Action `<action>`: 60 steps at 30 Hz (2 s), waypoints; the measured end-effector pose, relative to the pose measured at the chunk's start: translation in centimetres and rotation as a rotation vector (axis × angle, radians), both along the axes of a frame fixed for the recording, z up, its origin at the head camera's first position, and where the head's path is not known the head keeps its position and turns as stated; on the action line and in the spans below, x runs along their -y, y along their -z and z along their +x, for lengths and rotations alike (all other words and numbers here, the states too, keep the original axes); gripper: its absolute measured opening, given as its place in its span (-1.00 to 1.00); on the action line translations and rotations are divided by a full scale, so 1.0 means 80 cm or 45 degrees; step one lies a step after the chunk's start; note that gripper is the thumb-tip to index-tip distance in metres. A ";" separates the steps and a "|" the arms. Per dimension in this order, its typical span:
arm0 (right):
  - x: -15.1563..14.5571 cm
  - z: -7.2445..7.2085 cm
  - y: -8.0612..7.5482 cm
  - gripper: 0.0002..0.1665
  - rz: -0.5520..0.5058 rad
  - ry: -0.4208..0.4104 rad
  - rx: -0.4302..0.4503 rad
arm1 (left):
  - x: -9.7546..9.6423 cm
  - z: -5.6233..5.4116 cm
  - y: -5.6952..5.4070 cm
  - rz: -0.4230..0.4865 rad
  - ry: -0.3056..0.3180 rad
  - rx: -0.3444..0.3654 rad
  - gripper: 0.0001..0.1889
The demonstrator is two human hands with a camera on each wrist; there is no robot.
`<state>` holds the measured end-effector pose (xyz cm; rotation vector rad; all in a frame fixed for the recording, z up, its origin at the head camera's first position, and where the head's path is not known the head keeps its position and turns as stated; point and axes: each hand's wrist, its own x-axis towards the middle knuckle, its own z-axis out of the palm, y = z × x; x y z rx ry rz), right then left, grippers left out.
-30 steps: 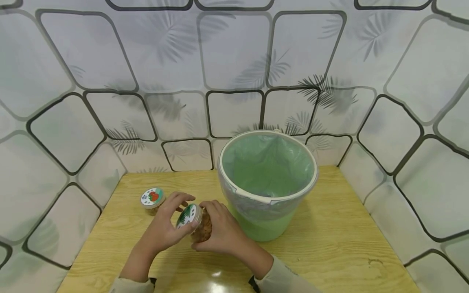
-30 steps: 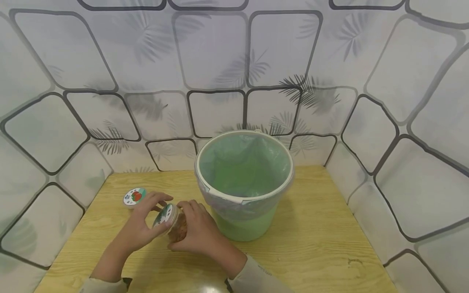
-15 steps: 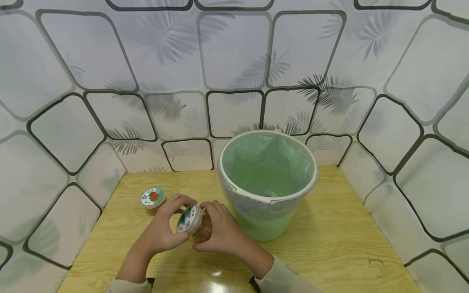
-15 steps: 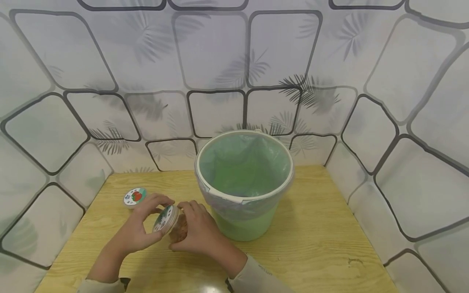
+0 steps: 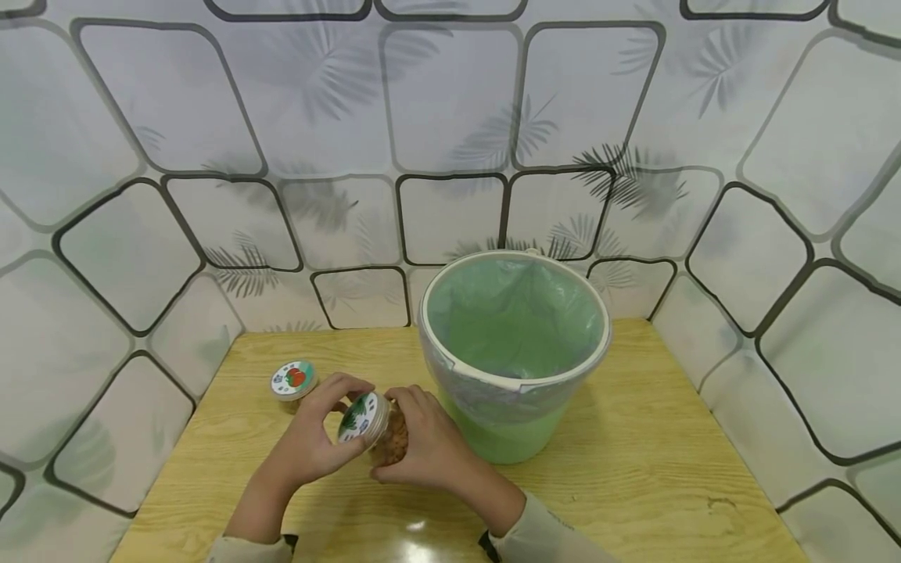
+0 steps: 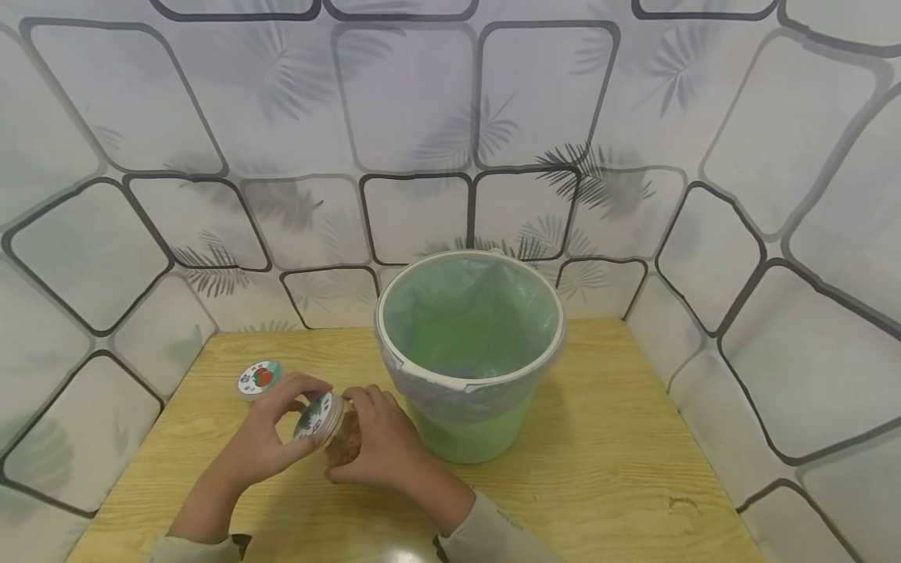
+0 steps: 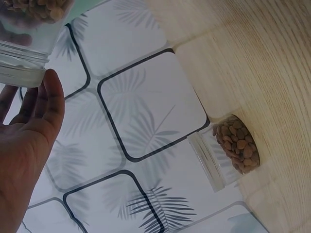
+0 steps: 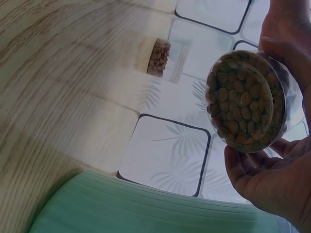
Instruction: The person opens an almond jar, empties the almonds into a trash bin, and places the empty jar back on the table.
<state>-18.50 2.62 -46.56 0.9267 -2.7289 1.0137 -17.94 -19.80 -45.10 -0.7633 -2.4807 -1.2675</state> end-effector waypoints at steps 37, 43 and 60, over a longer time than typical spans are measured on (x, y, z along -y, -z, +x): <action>-0.007 0.000 0.014 0.14 -0.013 0.015 0.017 | 0.039 -0.004 0.017 -0.078 -0.202 0.035 -0.48; -0.009 0.001 0.015 0.14 -0.020 0.009 0.017 | 0.046 -0.004 0.027 -0.092 -0.297 0.092 -0.44; -0.012 0.008 0.013 0.15 -0.037 -0.006 0.058 | 0.056 -0.008 0.055 -0.138 -0.365 0.379 -0.32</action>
